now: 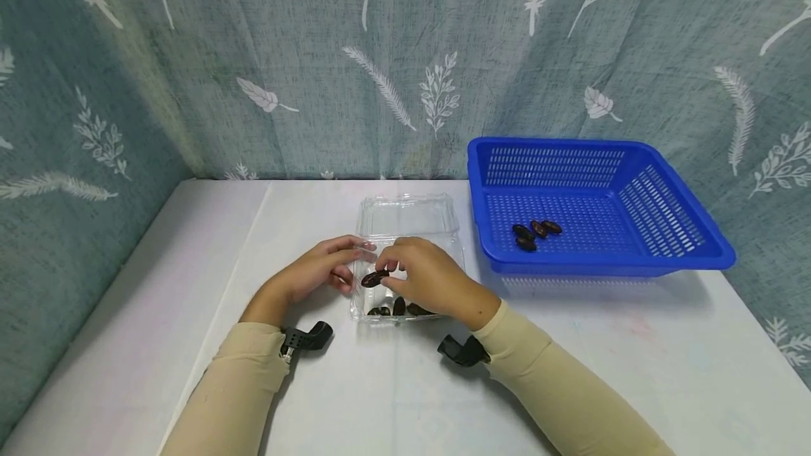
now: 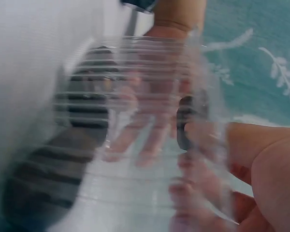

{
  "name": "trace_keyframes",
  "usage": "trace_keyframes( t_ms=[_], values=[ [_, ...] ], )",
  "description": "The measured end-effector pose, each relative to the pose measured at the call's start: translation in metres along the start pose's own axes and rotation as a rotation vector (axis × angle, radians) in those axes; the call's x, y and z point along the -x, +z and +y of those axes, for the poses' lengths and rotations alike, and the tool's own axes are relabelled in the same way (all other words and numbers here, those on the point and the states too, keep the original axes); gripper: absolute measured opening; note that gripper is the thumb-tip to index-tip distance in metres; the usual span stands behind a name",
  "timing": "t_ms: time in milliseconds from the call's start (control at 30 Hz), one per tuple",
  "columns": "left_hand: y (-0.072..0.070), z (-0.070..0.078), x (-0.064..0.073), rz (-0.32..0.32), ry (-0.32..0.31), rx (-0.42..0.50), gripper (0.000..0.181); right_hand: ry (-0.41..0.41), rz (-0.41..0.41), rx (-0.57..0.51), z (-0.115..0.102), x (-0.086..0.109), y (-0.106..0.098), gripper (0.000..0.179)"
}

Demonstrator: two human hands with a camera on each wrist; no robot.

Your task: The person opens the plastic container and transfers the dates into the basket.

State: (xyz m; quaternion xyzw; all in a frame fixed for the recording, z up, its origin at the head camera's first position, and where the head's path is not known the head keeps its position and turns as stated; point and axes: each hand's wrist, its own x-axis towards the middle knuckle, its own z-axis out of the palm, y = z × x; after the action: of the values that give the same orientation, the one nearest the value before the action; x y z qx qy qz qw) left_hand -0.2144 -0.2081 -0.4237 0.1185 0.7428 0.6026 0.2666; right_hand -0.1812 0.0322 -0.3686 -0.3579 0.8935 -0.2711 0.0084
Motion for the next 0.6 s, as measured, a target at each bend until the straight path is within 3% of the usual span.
trace_keyframes(
  t_ms=[300, 600],
  values=[
    [0.001, -0.001, 0.000, 0.026, 0.000, 0.001, 0.044, -0.007, 0.156, -0.046, -0.006, 0.007, -0.017, 0.015],
    [0.001, -0.004, -0.001, 0.008, 0.010, -0.001, 0.041, 0.008, 0.334, -0.106, -0.002, 0.017, -0.031, 0.015]
  ],
)
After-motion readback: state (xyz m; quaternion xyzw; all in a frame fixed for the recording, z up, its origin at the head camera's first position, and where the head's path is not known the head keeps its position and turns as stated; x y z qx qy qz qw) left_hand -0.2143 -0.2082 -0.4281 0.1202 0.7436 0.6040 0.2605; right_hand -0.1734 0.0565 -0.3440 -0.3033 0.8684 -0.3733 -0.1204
